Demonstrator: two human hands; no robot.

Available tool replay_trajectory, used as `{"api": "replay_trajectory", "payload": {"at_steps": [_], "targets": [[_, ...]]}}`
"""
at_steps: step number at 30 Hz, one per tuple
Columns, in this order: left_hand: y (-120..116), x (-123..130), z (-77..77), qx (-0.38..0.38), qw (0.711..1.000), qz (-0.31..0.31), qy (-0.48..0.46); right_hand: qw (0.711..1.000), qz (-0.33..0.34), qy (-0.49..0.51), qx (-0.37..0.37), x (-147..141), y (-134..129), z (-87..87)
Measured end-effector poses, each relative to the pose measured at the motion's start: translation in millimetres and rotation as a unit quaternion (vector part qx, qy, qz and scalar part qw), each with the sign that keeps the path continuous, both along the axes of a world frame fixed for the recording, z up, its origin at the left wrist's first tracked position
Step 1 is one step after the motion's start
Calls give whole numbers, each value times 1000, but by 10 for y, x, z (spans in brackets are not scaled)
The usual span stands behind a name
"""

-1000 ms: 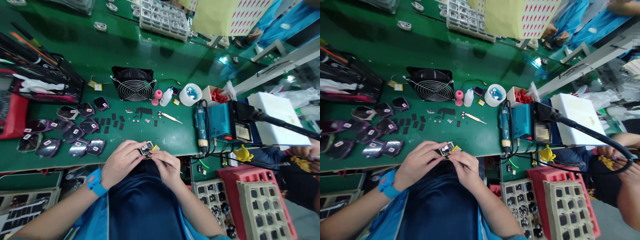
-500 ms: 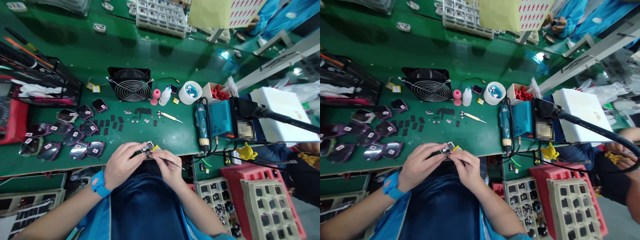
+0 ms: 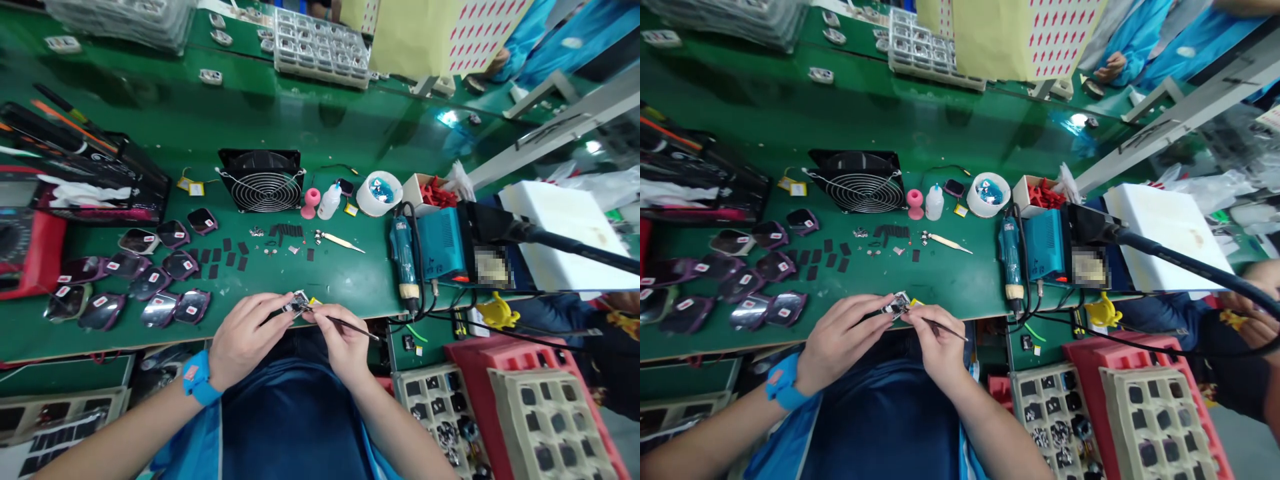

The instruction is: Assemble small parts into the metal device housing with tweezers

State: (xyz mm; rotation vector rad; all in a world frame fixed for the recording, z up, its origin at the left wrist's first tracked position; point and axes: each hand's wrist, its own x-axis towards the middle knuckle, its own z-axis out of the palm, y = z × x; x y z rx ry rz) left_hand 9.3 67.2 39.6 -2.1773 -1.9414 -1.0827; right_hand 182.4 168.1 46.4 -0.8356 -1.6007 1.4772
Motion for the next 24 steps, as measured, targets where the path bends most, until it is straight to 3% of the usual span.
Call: {"api": "replay_trajectory", "payload": {"at_steps": [12, 16, 19, 24], "targets": [[38, 0, 16, 0, 1000, 7, -1, 979, -95, 75, -166, 24, 67, -53], [85, -8, 115, -52, 993, 20, -103, 968, -80, 109, -212, 3, 164, 43], [139, 12, 217, -83, 955, 59, -277, 959, -36, 142, -243, -32, 161, 158], [195, 121, 351, -151, 848, 24, -508, 945, 18, 177, -273, -63, 72, 293]]}}
